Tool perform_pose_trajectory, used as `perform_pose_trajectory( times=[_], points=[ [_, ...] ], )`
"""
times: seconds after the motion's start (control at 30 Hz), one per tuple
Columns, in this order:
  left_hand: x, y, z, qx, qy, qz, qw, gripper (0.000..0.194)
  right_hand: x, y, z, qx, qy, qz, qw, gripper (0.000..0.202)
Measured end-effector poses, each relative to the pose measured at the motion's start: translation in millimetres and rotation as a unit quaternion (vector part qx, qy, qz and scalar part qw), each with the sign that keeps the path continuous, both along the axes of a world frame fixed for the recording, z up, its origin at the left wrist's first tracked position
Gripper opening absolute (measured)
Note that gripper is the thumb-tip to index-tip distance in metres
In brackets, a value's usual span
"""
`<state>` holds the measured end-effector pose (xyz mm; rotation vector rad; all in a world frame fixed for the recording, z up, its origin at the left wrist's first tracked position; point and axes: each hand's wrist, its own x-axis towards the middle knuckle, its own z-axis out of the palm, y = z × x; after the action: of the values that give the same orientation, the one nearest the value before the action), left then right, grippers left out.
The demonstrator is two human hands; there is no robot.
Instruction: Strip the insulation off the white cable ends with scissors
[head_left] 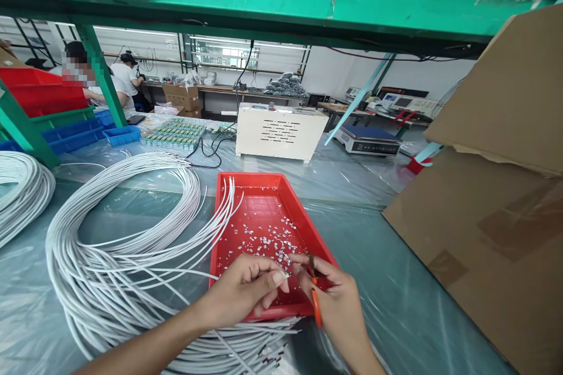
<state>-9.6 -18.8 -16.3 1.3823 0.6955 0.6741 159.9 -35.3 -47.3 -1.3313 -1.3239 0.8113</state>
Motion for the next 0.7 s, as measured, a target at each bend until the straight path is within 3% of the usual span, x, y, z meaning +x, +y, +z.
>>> perform_pose_trajectory(
  times=[0.13, 0.33, 0.47, 0.53, 0.6, 0.7],
  points=[
    [0, 0, 3.2, -0.011, 0.000, 0.000, 1.000, 0.032, 6, 3, 0.4, 0.049, -0.175, -0.053, 0.982, 0.012],
    [6, -9, 8.8, 0.079, 0.045, 0.086, 0.992, 0.018, 3, 1, 2.9, 0.065, -0.168, -0.013, 0.984, 0.026],
    [8, -15, 16.5, 0.104, 0.067, 0.098, 0.987, 0.018, 3, 1, 4.7, 0.061, -0.166, -0.003, 0.984, 0.027],
    [5, -19, 19.0, 0.082, 0.090, 0.067, 0.990, 0.023, 3, 1, 4.2, 0.059, -0.167, 0.002, 0.984, 0.027],
    [0, -26, 16.3, 0.075, 0.120, -0.016, 0.990, 0.025, 3, 1, 3.3, 0.054, -0.168, 0.003, 0.984, 0.027],
    [-11, -40, -3.4, 0.163, 0.141, -0.152, 0.965, 0.021, 2, 0, 2.1, 0.045, -0.168, 0.005, 0.985, 0.025]
  ],
)
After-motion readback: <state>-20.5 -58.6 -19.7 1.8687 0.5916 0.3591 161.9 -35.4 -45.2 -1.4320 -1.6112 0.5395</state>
